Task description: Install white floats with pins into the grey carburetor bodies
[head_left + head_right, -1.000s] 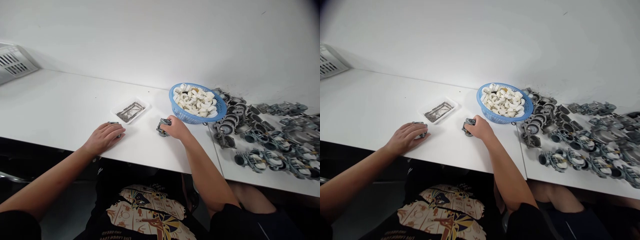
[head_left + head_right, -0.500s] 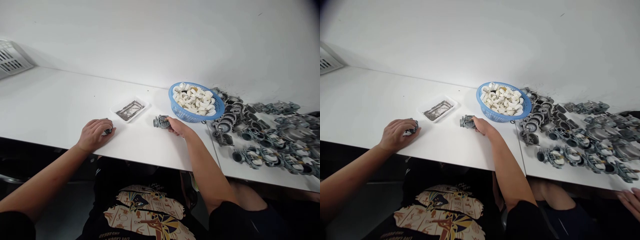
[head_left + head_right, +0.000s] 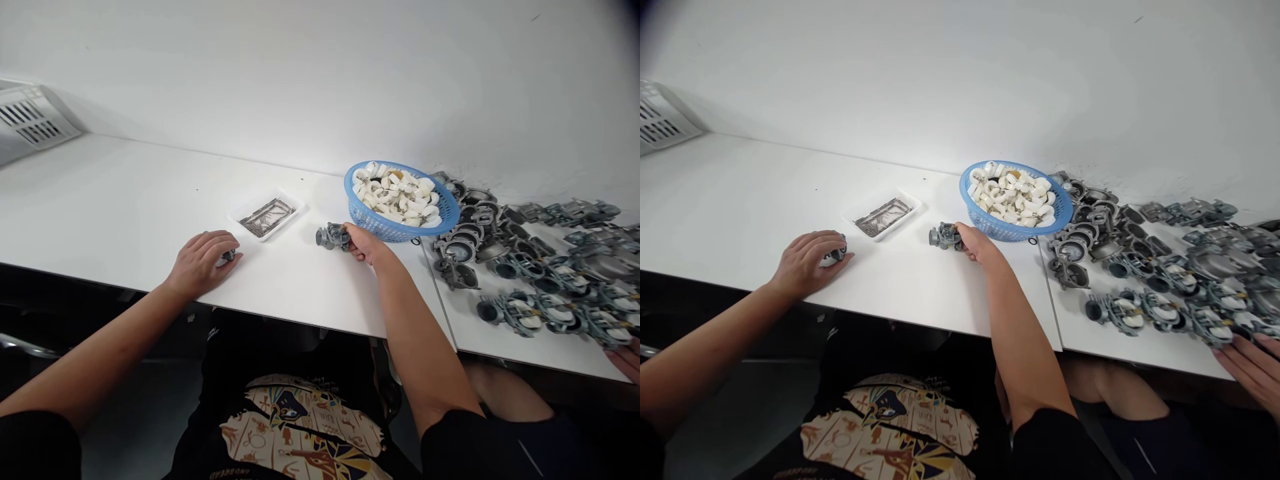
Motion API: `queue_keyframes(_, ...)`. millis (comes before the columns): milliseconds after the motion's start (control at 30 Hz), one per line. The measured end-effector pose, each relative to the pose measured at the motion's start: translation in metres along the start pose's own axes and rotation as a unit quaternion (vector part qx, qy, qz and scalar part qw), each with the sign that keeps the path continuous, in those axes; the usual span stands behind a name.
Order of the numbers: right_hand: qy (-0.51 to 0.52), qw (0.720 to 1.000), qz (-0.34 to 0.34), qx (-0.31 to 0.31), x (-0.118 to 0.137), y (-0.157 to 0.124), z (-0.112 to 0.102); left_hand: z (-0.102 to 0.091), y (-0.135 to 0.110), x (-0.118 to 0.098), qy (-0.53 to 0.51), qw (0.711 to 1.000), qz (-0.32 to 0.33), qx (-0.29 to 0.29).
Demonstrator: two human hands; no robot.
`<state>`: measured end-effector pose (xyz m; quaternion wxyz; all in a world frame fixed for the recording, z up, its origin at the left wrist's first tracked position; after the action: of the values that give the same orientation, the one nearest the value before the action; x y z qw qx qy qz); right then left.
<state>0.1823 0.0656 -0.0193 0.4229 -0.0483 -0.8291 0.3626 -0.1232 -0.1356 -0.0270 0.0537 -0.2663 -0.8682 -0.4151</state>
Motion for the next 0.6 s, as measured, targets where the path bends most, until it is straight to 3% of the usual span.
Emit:
queue_keyframes(433,0.113,0.993,0.019,0.041,0.011,0.008,0.005,-0.005,-0.002,0.001,-0.059,0.997,0.005,0.043)
queue_keyframes(600,0.126,0.991,0.016,0.046,0.015,0.009,0.008,-0.005,-0.007,0.003,-0.045,0.999,-0.012,0.006)
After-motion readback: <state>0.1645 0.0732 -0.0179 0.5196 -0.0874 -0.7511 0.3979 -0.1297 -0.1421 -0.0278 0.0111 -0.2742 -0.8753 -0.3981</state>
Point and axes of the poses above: each hand's wrist, its own y-axis towards the middle knuckle, its own z-axis out of the palm, x = y × z, the point moved 2 cm from there along y, towards the middle knuckle, and after that the axes turned 12 degrees about z, right-handed, at the moved point
